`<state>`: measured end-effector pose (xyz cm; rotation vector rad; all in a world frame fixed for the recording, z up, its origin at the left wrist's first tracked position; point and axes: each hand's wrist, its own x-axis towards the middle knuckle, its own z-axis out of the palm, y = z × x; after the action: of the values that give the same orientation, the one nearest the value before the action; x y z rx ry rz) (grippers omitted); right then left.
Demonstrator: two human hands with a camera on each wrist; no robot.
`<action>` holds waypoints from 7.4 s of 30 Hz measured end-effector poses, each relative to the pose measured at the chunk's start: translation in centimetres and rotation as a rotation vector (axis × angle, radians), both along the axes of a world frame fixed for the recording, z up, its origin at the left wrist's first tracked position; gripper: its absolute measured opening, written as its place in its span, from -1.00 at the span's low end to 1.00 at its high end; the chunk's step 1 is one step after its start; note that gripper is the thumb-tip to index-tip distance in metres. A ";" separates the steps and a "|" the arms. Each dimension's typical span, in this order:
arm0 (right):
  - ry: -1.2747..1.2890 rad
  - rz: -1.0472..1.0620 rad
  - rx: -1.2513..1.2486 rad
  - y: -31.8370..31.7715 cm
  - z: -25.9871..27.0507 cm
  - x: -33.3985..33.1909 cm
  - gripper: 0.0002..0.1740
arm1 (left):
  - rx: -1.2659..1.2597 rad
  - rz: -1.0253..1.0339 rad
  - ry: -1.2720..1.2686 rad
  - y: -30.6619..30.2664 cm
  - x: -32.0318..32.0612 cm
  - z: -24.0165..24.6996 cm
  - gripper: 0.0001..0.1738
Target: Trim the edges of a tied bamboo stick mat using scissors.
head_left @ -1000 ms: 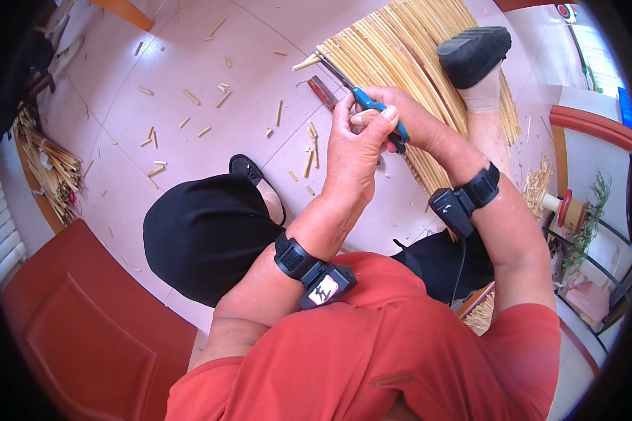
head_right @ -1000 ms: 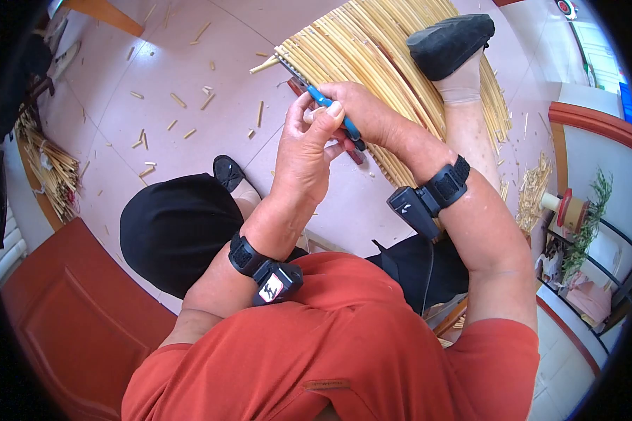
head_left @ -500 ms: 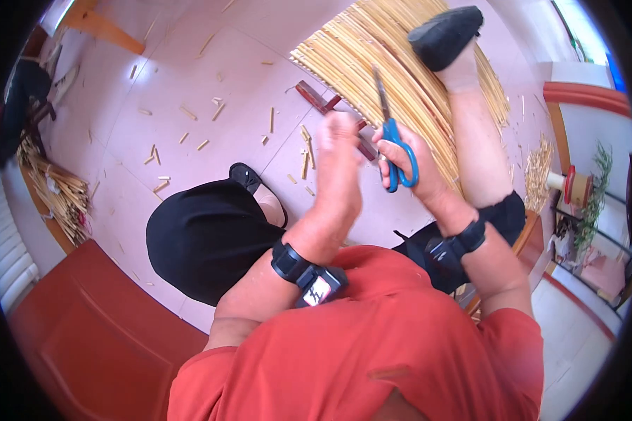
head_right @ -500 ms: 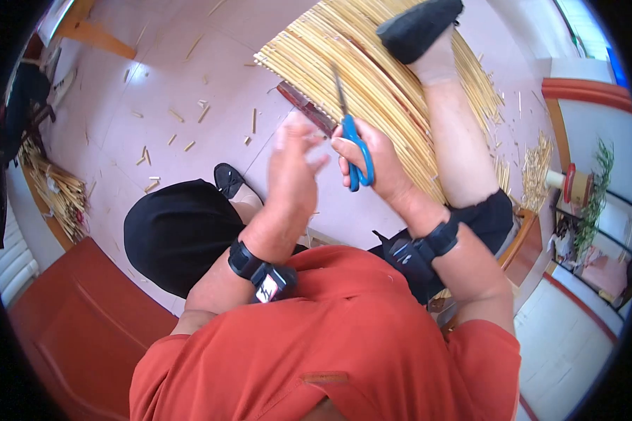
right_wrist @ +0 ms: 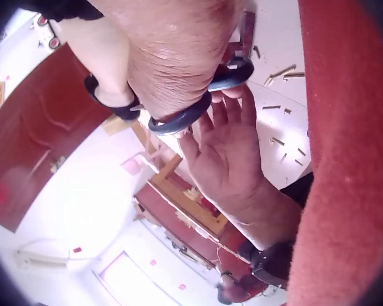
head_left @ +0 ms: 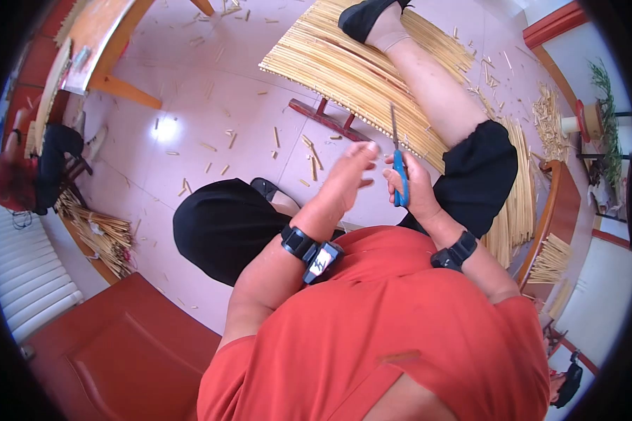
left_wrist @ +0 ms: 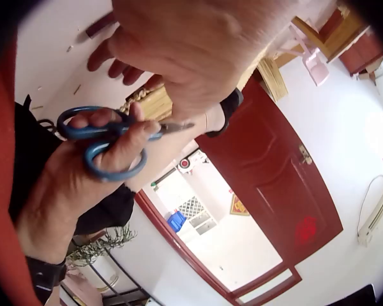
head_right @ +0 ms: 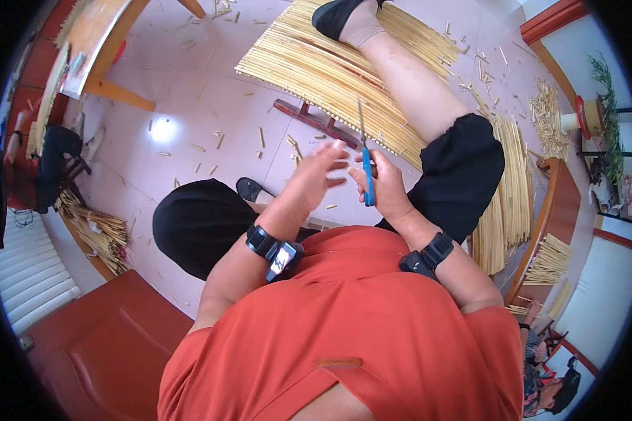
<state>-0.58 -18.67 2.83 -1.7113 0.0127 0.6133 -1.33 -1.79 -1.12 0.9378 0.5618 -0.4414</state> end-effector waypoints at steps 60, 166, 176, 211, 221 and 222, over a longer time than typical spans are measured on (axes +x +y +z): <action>-0.551 -0.606 0.643 -14.3 10.2 -11.0 -0.38 | -0.112 0.064 -0.205 1.3 -4.0 3.5 -0.45; -0.439 -0.189 0.270 -12.3 15.1 5.7 -0.25 | 0.792 -0.479 -1.281 -15.6 -1.2 13.1 0.31; -0.520 -0.478 0.090 -13.5 14.8 2.4 -0.51 | 0.682 -0.204 -1.279 -12.4 5.1 13.8 -0.24; -0.719 -0.250 -0.096 -15.7 19.0 -12.0 -0.38 | 1.049 0.203 -1.534 -16.6 4.4 22.1 -0.23; -0.734 -0.428 -0.130 -15.7 16.8 -11.4 -0.48 | 0.799 0.057 -1.506 -21.4 3.8 17.7 -0.20; -0.731 -0.445 -0.073 -15.8 16.6 -11.0 -0.50 | 0.812 0.062 -1.513 -22.2 3.3 17.0 -0.19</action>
<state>-11.63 -34.46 19.45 -1.8379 -0.1004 -0.3579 2.00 -23.96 15.89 1.6875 -0.6925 0.6497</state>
